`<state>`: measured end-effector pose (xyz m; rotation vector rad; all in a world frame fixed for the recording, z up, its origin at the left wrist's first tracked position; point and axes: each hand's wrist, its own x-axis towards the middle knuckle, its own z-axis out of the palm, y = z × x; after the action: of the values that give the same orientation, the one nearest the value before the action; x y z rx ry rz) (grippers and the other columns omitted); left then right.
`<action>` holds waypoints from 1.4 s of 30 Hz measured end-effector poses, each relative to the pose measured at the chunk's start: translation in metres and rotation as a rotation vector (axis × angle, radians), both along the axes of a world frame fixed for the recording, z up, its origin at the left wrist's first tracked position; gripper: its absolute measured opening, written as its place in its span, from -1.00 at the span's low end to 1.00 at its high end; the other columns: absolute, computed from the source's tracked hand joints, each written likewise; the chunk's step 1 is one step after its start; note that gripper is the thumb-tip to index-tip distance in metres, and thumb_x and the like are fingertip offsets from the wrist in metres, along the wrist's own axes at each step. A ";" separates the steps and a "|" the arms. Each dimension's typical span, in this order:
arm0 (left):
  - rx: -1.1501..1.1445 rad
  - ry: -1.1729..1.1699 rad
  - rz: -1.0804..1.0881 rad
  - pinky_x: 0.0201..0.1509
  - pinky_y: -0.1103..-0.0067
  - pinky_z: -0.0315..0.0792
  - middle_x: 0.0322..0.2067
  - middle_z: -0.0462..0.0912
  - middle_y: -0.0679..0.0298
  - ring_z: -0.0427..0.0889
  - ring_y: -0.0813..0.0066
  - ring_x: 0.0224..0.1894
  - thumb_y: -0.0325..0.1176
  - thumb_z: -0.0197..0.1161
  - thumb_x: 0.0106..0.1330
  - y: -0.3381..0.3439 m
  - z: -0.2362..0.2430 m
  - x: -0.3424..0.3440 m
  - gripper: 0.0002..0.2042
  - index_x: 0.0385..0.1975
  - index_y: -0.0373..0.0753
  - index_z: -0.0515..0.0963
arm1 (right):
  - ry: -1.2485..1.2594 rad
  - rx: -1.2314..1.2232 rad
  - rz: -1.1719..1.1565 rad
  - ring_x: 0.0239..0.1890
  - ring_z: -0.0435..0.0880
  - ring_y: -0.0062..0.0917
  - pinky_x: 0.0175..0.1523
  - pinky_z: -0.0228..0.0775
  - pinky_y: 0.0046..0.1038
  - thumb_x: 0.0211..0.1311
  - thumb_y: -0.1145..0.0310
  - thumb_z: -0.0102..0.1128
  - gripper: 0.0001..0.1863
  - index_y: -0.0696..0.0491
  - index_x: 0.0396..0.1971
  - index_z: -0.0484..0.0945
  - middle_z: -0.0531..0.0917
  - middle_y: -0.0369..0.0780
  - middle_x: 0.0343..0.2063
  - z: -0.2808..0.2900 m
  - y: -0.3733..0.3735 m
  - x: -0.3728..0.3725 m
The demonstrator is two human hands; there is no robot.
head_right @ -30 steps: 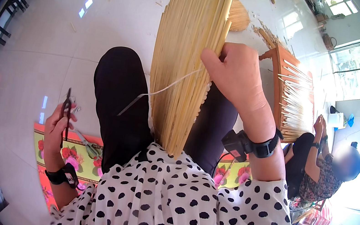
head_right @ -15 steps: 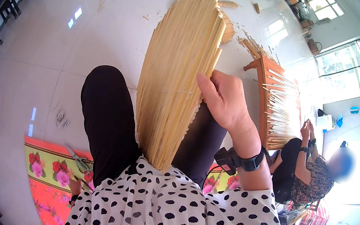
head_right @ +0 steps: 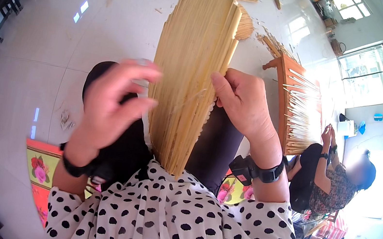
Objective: The person sits on the floor and weaves a large, fan-shaped bamboo mat using a needle and white thread. They repeatedly pass the needle through the bamboo strips to secure them, occasionally using pliers to cut the thread.
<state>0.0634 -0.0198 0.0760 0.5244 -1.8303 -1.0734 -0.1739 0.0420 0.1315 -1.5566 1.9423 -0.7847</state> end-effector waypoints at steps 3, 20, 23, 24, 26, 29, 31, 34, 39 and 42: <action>0.169 -0.050 -0.130 -0.28 0.64 0.49 -0.20 0.54 0.26 0.58 0.55 -0.16 -0.50 0.37 0.16 0.010 -0.003 -0.051 -0.71 -0.16 -0.31 0.45 | -0.051 0.022 0.023 -0.59 0.55 -0.71 -0.44 0.41 -0.60 0.43 0.16 0.05 -0.55 0.27 -0.49 0.54 0.57 -0.27 -0.69 -0.003 0.001 -0.006; 0.289 -0.019 -0.013 -0.39 0.64 0.41 -0.35 0.47 0.28 0.51 0.58 -0.41 -0.49 0.33 0.20 0.015 -0.029 -0.063 -0.76 -0.18 -0.34 0.46 | -0.199 0.171 -0.004 -0.55 0.59 -0.69 -0.41 0.48 -0.63 0.29 0.28 0.19 -0.67 0.32 -0.45 0.60 0.63 -0.25 -0.60 0.013 -0.008 -0.004; 0.258 -0.124 -0.041 -0.35 0.64 0.41 -0.32 0.49 0.26 0.50 0.56 -0.40 -0.53 0.27 0.21 0.016 -0.041 -0.065 -0.81 -0.19 -0.31 0.48 | -0.166 0.170 -0.013 -0.56 0.58 -0.69 -0.41 0.47 -0.61 0.28 0.28 0.17 -0.65 0.33 -0.45 0.60 0.63 -0.24 -0.61 0.014 -0.010 -0.003; 0.231 -0.158 -0.047 -0.35 0.64 0.41 -0.31 0.49 0.26 0.50 0.56 -0.41 -0.54 0.25 0.22 0.017 -0.043 -0.067 -0.82 -0.20 -0.30 0.48 | -0.156 0.172 -0.026 -0.56 0.57 -0.70 -0.42 0.47 -0.61 0.27 0.26 0.17 -0.64 0.33 -0.46 0.60 0.63 -0.24 -0.62 0.015 -0.010 -0.003; 0.253 -0.084 -0.065 -0.36 0.64 0.41 -0.35 0.50 0.26 0.49 0.58 -0.43 -0.54 0.23 0.23 0.015 -0.044 -0.066 -0.85 -0.22 -0.32 0.46 | -0.136 0.175 -0.047 -0.57 0.56 -0.70 -0.43 0.45 -0.61 0.26 0.24 0.17 -0.61 0.34 -0.47 0.60 0.62 -0.24 -0.63 0.015 -0.011 -0.003; 0.537 -0.036 -0.237 -0.37 0.63 0.40 -0.43 0.52 0.27 0.48 0.60 -0.48 -0.55 0.19 0.25 0.008 -0.039 -0.058 -0.86 -0.22 -0.33 0.45 | -0.108 0.180 -0.078 -0.59 0.54 -0.70 -0.45 0.41 -0.61 0.24 0.20 0.18 -0.58 0.34 -0.50 0.60 0.61 -0.24 -0.65 0.016 -0.014 -0.001; 0.640 -0.046 -0.316 -0.38 0.64 0.40 -0.48 0.52 0.29 0.47 0.62 -0.50 -0.55 0.19 0.27 0.001 -0.032 -0.051 -0.87 -0.22 -0.34 0.46 | -0.092 0.179 -0.108 -0.61 0.52 -0.70 -0.47 0.39 -0.62 0.22 0.18 0.20 -0.58 0.34 -0.51 0.60 0.60 -0.25 -0.67 0.016 -0.016 0.002; 0.492 -0.089 -0.298 -0.39 0.66 0.38 -0.52 0.53 0.31 0.46 0.66 -0.52 -0.54 0.20 0.27 -0.006 -0.020 -0.042 -0.92 -0.27 -0.36 0.50 | -0.031 0.187 -0.123 -0.63 0.50 -0.70 -0.48 0.37 -0.60 0.20 0.17 0.21 -0.58 0.32 -0.49 0.62 0.58 -0.27 -0.70 0.014 -0.017 0.003; 0.268 -0.058 -0.125 -0.47 0.66 0.33 -0.55 0.51 0.28 0.45 0.61 -0.57 -0.57 0.25 0.22 -0.010 -0.008 -0.039 -0.97 -0.45 -0.37 0.55 | 0.080 0.145 -0.117 -0.68 0.46 -0.69 -0.52 0.33 -0.54 0.15 0.21 0.21 -0.63 0.31 -0.50 0.60 0.53 -0.23 -0.76 0.010 -0.021 0.013; -0.121 -0.023 0.042 -0.54 0.61 0.26 -0.58 0.45 0.25 0.40 0.47 -0.63 -0.62 0.27 0.15 -0.008 0.000 -0.039 -0.95 -0.46 -0.34 0.55 | 0.156 0.133 -0.112 -0.70 0.43 -0.67 -0.54 0.31 -0.51 0.13 0.24 0.19 -0.64 0.32 -0.52 0.57 0.50 -0.20 -0.79 0.012 -0.024 0.023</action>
<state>0.0243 -0.0280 0.0756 0.5029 -1.8830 -0.9254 -0.1510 0.0184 0.1435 -1.4786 2.1628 -0.5801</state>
